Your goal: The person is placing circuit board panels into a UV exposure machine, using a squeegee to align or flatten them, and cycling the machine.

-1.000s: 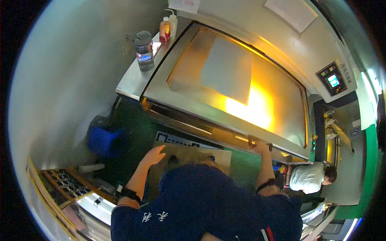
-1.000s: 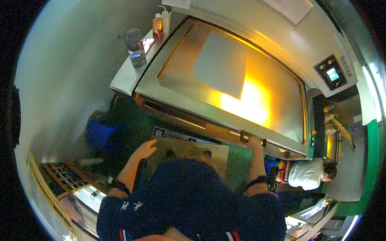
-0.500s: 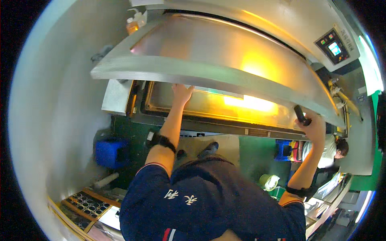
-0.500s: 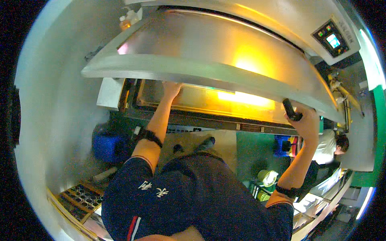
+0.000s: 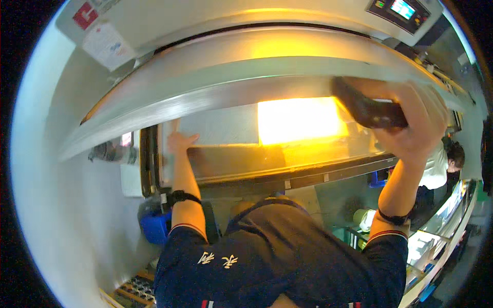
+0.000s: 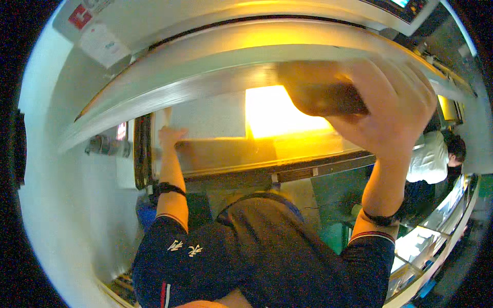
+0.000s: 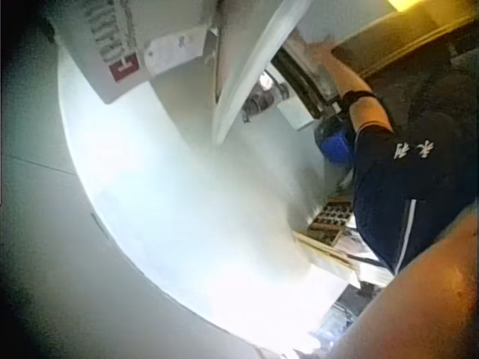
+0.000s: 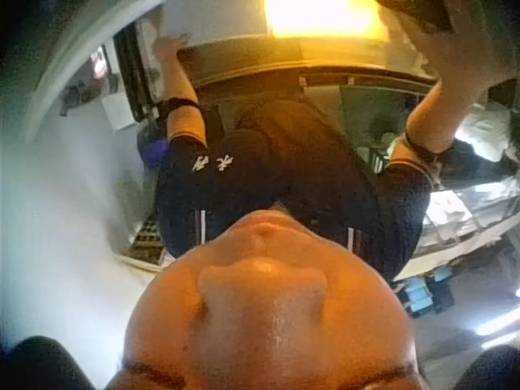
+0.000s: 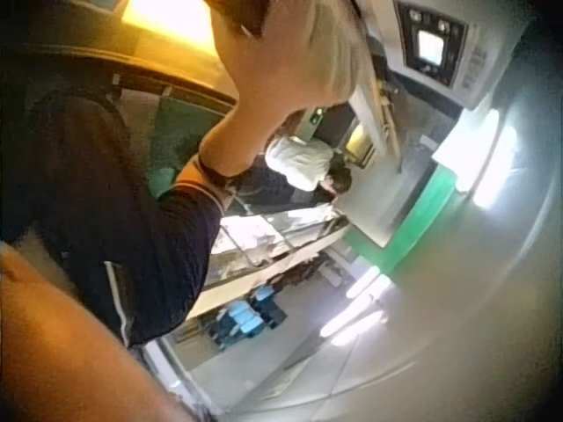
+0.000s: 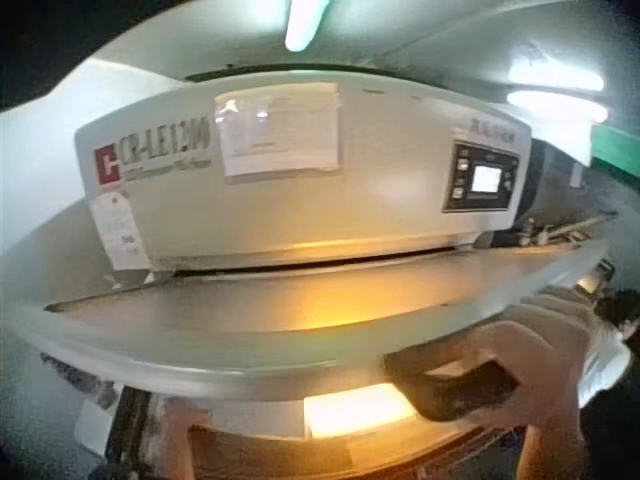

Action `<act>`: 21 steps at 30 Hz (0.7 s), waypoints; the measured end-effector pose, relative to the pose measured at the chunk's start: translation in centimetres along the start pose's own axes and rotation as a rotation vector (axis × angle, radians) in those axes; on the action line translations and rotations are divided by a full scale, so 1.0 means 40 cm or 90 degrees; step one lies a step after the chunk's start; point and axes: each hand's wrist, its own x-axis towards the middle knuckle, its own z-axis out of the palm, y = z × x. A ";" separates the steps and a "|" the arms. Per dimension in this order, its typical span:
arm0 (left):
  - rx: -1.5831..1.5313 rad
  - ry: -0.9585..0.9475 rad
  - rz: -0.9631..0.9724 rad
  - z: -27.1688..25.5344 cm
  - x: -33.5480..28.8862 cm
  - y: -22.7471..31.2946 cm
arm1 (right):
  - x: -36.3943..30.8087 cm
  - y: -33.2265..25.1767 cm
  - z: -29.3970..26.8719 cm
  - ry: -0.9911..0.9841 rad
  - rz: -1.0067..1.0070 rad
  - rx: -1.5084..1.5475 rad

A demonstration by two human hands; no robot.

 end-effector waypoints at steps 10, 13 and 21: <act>-0.255 -0.303 0.002 -0.040 0.109 -0.052 | 0.145 0.082 0.023 0.090 -0.001 -0.031; -0.409 -0.338 0.019 -0.071 0.025 -0.104 | 0.149 0.099 0.032 0.139 -0.031 -0.040; -0.874 -0.369 0.238 -0.060 -0.175 -0.076 | -0.064 -0.101 0.166 0.309 0.349 -0.058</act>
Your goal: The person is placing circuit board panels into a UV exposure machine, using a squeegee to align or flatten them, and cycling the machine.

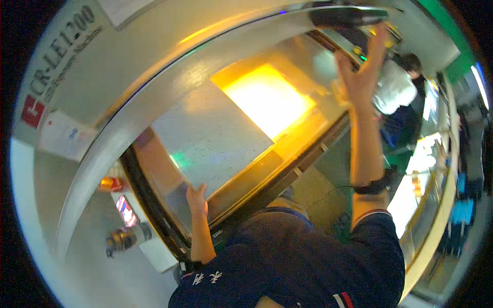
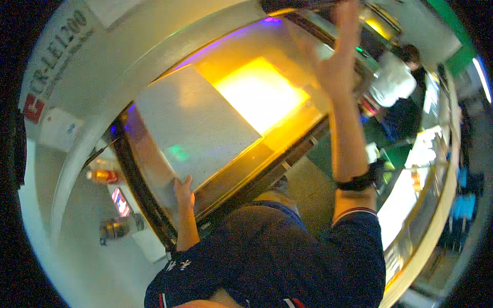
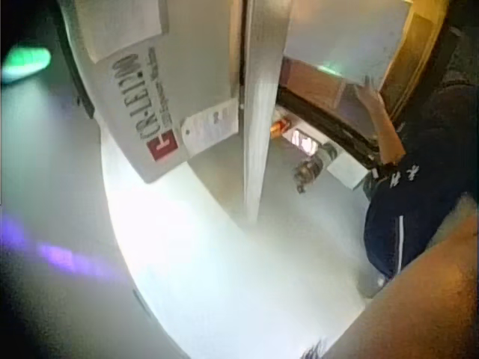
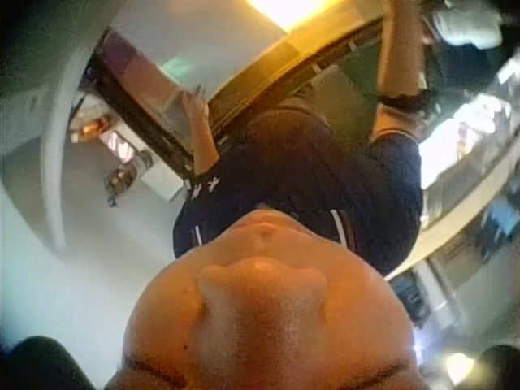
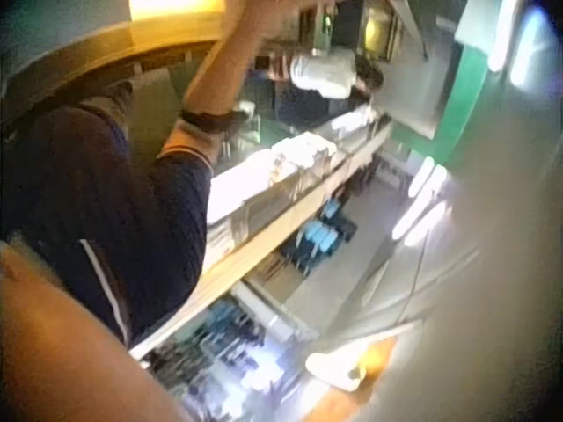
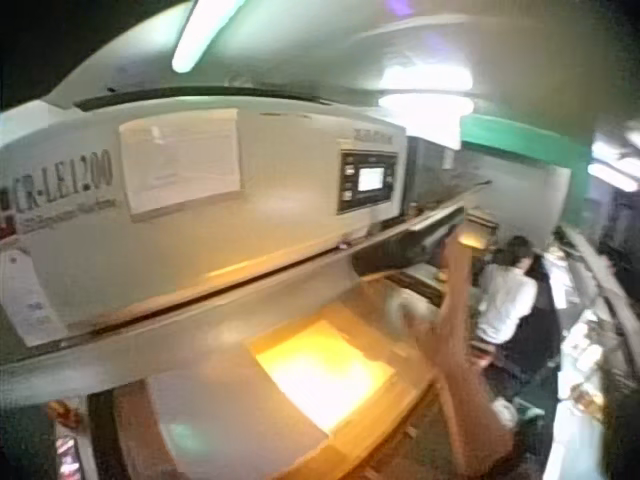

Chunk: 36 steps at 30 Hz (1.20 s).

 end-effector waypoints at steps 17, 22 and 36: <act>0.349 -0.748 -0.076 0.251 -0.278 0.041 | -0.975 -0.585 -0.814 0.200 1.189 0.064; 0.387 -1.015 -0.080 0.423 -0.430 -0.120 | -0.967 -0.877 -1.059 0.402 1.134 -0.207; 0.555 -1.175 -0.342 0.477 -1.022 -0.430 | -1.330 -1.334 -1.284 1.101 1.034 -0.073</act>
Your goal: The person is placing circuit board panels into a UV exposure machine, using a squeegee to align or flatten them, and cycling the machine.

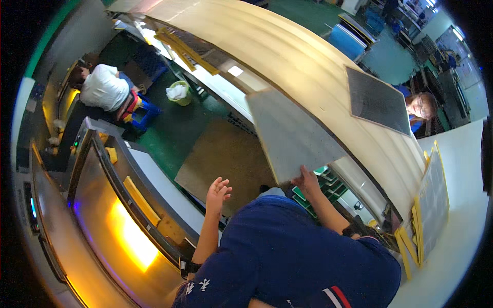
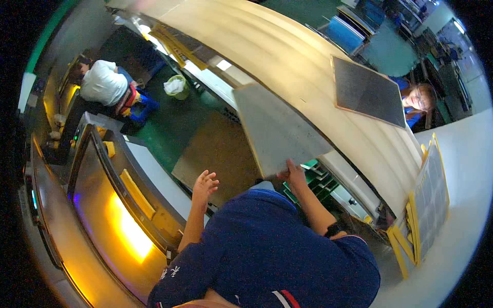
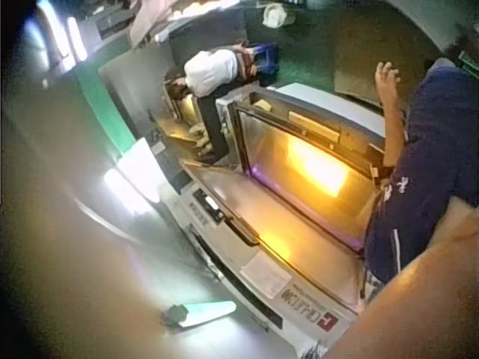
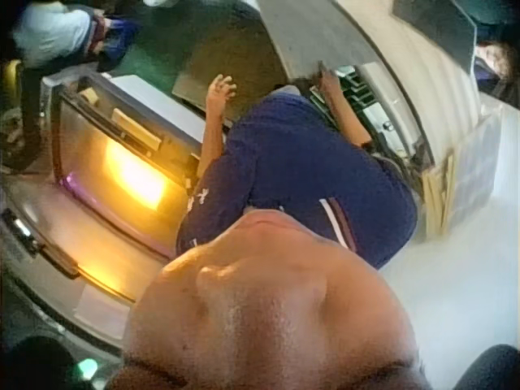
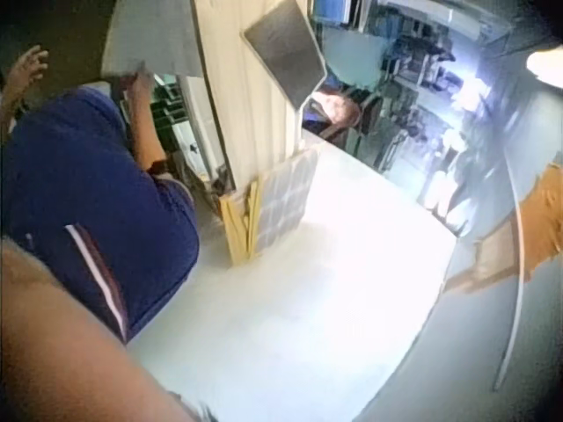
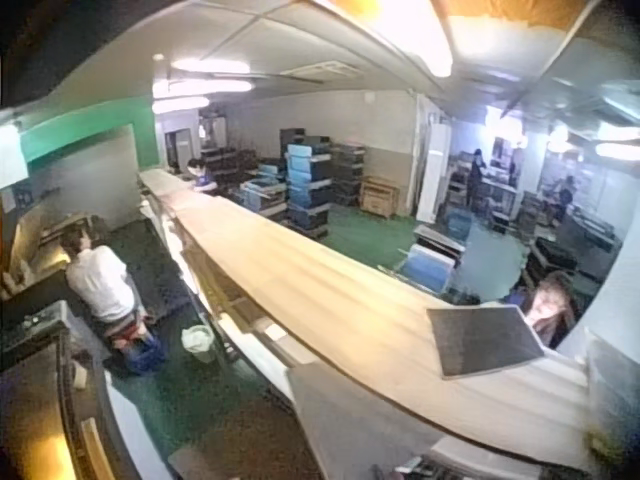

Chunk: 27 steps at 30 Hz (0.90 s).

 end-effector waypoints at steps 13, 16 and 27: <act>0.045 0.211 -0.038 -0.193 -0.103 -0.053 | -0.214 -0.665 0.230 0.224 -0.902 -1.053; 0.015 0.293 0.021 -0.358 -0.182 -0.134 | -0.117 -0.647 0.204 0.259 -0.659 -1.222; 0.041 0.696 0.191 -0.607 -0.596 -0.235 | -0.124 -0.260 0.822 -0.095 -1.265 -0.999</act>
